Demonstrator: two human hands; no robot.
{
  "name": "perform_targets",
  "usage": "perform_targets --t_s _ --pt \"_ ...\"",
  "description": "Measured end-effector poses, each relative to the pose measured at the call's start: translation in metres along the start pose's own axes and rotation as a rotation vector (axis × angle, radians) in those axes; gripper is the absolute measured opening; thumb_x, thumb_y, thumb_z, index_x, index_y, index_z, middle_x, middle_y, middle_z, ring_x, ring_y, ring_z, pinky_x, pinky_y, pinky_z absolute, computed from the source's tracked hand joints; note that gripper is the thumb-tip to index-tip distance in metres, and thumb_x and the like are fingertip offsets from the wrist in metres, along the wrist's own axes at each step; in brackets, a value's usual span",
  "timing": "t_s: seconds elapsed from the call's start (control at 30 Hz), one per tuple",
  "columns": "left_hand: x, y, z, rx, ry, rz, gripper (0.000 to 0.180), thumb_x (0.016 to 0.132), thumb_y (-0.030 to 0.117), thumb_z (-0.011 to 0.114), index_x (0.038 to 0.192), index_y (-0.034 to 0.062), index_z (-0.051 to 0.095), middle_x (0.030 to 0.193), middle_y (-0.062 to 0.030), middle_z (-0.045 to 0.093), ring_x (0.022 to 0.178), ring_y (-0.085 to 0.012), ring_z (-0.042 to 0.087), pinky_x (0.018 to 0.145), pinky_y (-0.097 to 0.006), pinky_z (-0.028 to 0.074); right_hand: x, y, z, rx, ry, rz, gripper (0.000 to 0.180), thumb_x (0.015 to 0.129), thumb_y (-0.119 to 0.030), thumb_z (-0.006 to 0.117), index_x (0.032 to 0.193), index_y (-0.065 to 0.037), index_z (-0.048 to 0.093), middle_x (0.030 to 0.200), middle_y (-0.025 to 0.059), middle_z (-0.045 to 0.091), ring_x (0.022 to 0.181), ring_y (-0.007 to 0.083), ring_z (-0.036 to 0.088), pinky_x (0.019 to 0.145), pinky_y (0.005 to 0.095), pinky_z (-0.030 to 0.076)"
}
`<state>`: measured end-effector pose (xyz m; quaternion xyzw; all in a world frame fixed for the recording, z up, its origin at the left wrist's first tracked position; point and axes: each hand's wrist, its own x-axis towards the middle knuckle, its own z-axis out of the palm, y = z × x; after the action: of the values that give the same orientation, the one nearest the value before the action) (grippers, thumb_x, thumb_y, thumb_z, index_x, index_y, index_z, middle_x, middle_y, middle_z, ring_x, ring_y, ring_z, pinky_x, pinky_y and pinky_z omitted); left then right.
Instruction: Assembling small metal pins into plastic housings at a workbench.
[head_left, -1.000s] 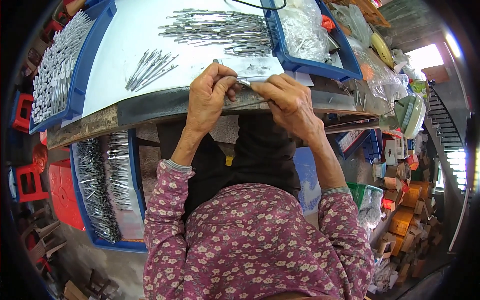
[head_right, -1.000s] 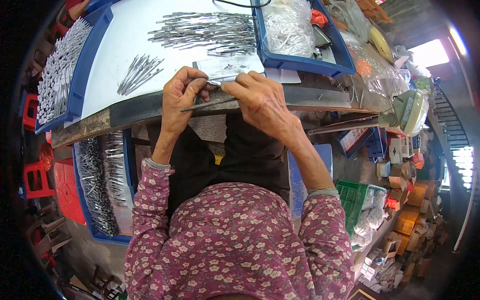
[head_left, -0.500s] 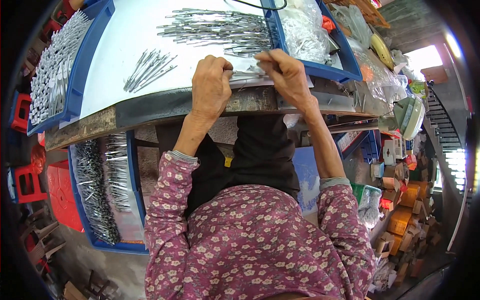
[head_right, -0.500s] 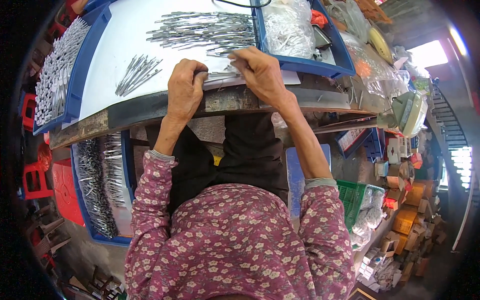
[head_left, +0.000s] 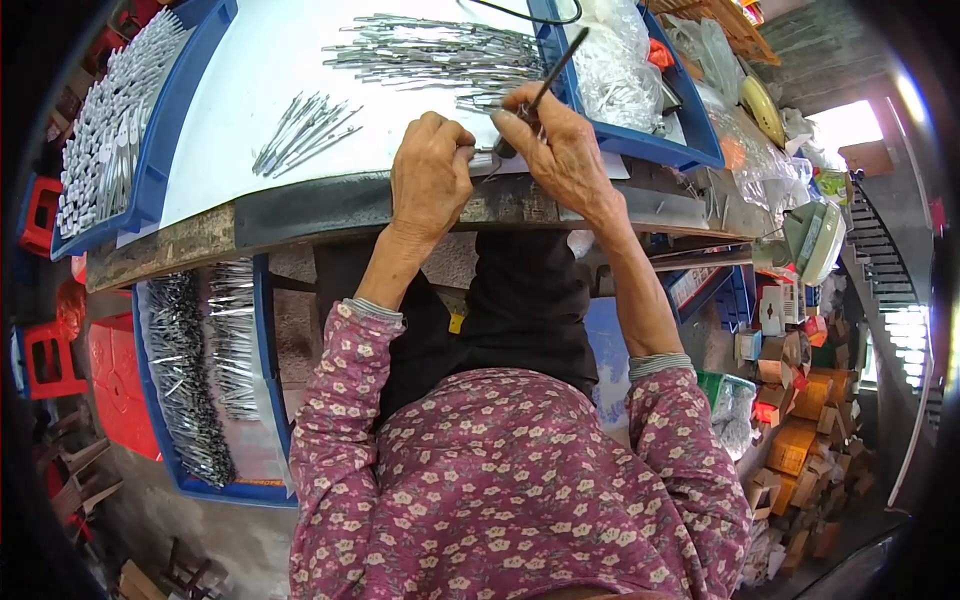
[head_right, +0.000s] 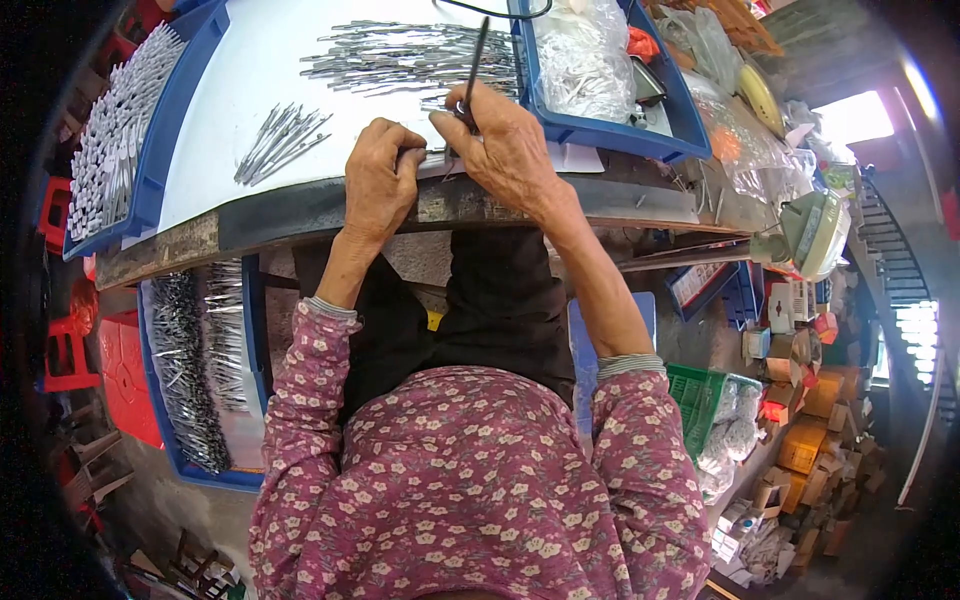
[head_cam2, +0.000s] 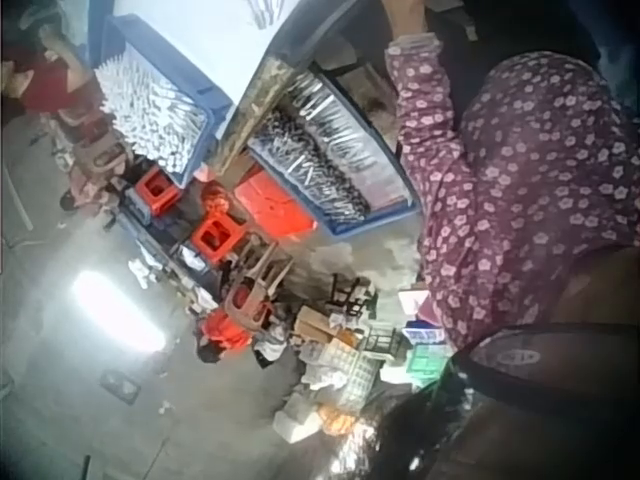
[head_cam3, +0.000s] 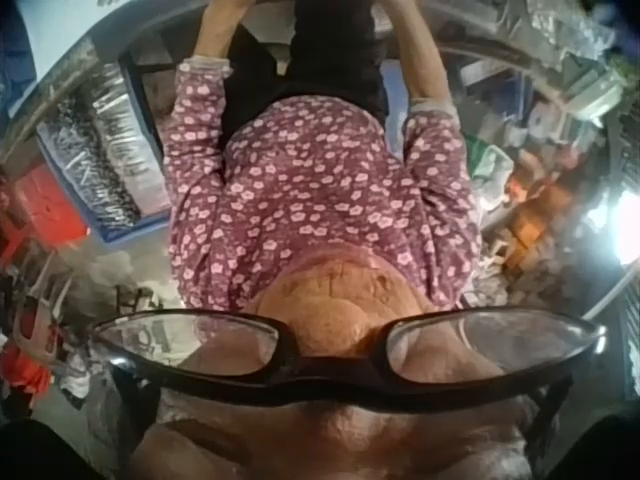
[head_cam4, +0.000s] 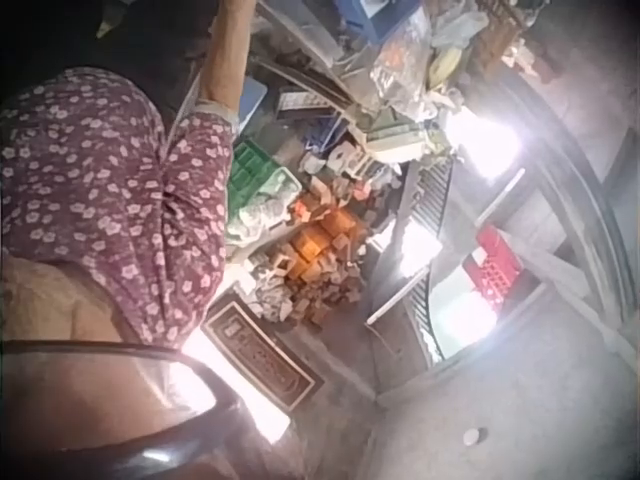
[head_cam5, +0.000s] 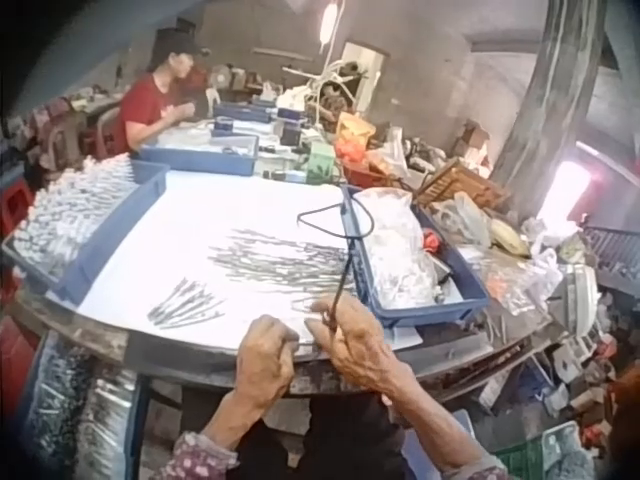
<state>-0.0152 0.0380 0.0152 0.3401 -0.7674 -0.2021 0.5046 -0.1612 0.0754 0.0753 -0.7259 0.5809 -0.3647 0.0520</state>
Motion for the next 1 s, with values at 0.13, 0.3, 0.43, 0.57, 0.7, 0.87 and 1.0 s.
perform_targets --t_s 0.13,0.3,0.43,0.57,0.7,0.87,1.0 --pt "-0.001 -0.002 -0.001 -0.006 -0.001 -0.021 0.004 0.071 -0.001 0.059 0.075 -0.0009 0.058 0.076 -0.0105 0.052 0.073 -0.0258 0.053 0.065 -0.036 0.042 0.009 -0.026 -0.013 0.155 0.12 0.04 0.019 0.088 -0.019 0.055 0.091 0.0 0.054 0.064 0.0052 0.06 0.058 0.0101 0.054 0.055 0.0247 0.043" --pt "0.002 0.001 0.002 0.005 -0.021 0.003 0.004 0.071 -0.001 0.059 0.075 -0.0009 0.057 0.076 -0.0109 0.051 0.074 -0.0266 0.053 0.066 -0.036 0.042 0.0 -0.007 0.013 -0.031 0.098 -0.078 0.017 0.085 -0.016 0.059 0.086 0.001 0.054 0.062 0.0102 0.054 0.056 0.0146 0.052 0.053 0.0276 0.042" --pt "-0.001 -0.001 0.0 0.049 -0.028 0.011 0.003 0.07 0.001 0.059 0.072 0.0013 0.057 0.076 -0.0109 0.051 0.076 -0.0286 0.052 0.067 -0.038 0.043 0.001 0.0 -0.002 -0.113 0.012 0.0 0.018 0.086 -0.017 0.059 0.087 0.0 0.054 0.058 0.0086 0.056 0.052 0.0125 0.049 0.049 0.0276 0.04" --pt "-0.001 0.001 -0.002 0.04 -0.036 0.008 0.004 0.071 0.001 0.059 0.073 0.0016 0.057 0.076 -0.0104 0.051 0.076 -0.0284 0.052 0.067 -0.038 0.043 0.001 -0.014 -0.024 0.114 0.209 0.058 0.016 0.087 -0.017 0.058 0.088 -0.002 0.055 0.057 0.0028 0.055 0.052 0.0076 0.045 0.049 0.0248 0.039" --pt "0.004 0.004 -0.001 0.059 -0.05 0.036 0.004 0.07 0.002 0.059 0.074 0.0021 0.057 0.077 -0.01 0.052 0.077 -0.0279 0.053 0.067 -0.038 0.042 -0.007 -0.001 -0.012 -0.02 0.281 0.018 0.017 0.085 -0.017 0.061 0.088 -0.002 0.055 0.062 0.0058 0.058 0.055 0.0087 0.049 0.05 0.0252 0.041" --pt "0.003 0.002 -0.004 0.091 -0.051 0.042 0.004 0.071 0.003 0.059 0.074 0.0026 0.058 0.077 -0.009 0.052 0.077 -0.0266 0.052 0.067 -0.037 0.041 -0.013 0.015 -0.009 -0.132 0.198 0.078 0.02 0.082 -0.018 0.064 0.086 0.0 0.055 0.061 0.007 0.056 0.056 0.0115 0.053 0.05 0.0283 0.042" --pt "0.005 0.003 -0.002 0.082 -0.106 0.031 0.005 0.071 0.003 0.06 0.076 0.0037 0.058 0.079 -0.0079 0.052 0.078 -0.0256 0.053 0.066 -0.036 0.04 -0.025 0.019 -0.026 0.13 0.289 0.26 0.018 0.084 -0.017 0.062 0.087 0.0 0.056 0.063 0.0034 0.057 0.058 0.0094 0.052 0.051 0.0256 0.042"
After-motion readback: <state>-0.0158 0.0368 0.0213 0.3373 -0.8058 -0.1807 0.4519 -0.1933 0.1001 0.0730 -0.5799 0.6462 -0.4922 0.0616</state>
